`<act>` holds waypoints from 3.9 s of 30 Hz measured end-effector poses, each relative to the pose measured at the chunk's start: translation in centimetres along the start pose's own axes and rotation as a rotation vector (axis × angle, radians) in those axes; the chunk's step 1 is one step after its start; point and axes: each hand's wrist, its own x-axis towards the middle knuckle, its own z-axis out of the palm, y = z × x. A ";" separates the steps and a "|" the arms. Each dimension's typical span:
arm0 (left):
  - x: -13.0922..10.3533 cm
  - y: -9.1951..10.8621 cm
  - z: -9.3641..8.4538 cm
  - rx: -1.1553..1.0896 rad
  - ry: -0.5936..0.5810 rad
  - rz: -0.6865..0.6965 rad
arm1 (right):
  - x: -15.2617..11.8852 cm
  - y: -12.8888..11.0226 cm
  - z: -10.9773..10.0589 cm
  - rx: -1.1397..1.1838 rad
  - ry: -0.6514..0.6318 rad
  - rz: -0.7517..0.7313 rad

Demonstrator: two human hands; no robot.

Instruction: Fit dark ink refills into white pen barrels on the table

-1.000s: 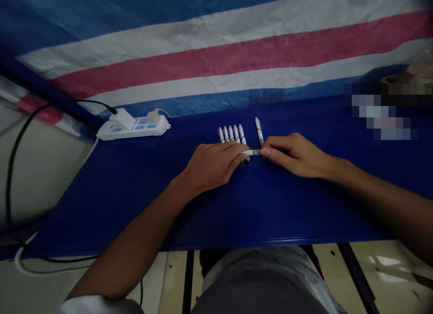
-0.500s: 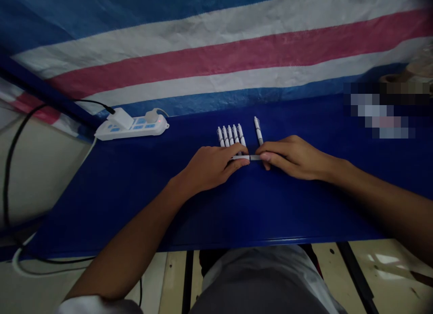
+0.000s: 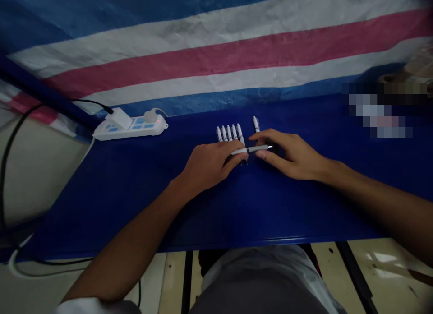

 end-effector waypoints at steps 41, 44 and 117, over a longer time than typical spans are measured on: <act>0.2 0.0 -0.4 -0.256 0.042 -0.115 | 0.5 0.4 -1.3 0.166 0.384 0.282; 0.2 0.0 -0.5 -0.262 0.043 -0.121 | 0.6 0.8 -1.5 0.225 0.394 0.275; 0.1 -1.4 0.5 -0.242 0.178 -0.086 | 1.0 1.2 -1.1 0.284 0.324 0.425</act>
